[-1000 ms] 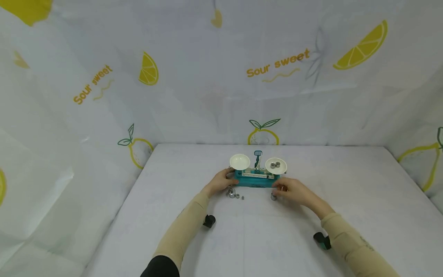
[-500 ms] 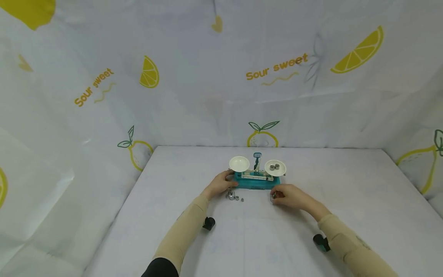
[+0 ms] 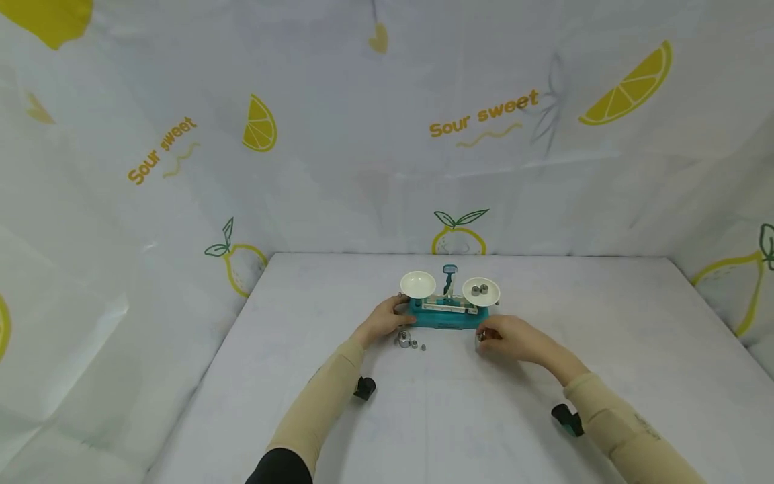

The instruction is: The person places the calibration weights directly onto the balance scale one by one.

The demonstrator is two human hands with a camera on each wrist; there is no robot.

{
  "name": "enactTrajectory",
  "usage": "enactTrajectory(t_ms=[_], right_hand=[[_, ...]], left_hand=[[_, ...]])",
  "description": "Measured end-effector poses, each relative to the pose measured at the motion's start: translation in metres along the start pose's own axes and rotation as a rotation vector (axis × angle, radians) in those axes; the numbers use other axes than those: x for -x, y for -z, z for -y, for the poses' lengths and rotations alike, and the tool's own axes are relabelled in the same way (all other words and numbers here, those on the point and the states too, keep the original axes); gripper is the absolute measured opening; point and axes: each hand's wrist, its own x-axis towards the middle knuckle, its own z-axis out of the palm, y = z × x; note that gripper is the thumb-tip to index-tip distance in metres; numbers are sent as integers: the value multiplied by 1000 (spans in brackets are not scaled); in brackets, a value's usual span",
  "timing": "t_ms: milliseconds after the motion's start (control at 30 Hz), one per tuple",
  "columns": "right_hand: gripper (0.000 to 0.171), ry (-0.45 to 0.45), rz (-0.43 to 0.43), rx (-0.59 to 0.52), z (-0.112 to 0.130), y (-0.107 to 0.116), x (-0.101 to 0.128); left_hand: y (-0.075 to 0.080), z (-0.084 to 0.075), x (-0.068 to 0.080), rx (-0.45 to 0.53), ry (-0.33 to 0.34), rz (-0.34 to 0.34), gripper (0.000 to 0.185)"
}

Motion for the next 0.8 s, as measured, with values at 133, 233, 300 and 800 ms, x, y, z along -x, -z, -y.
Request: enactTrajectory(t_ms=[133, 233, 300, 800], right_hand=[[19, 57, -74, 8, 8, 13, 5], [21, 97, -145, 3, 11, 21, 6], [22, 110, -182, 0, 12, 25, 6], [25, 52, -339, 15, 4, 36, -11]], left_hand=[[1, -1, 1, -1, 3, 1, 64], [1, -1, 1, 4, 6, 2, 64], [2, -1, 0, 4, 3, 1, 64], [1, 0, 0, -5, 0, 7, 63]])
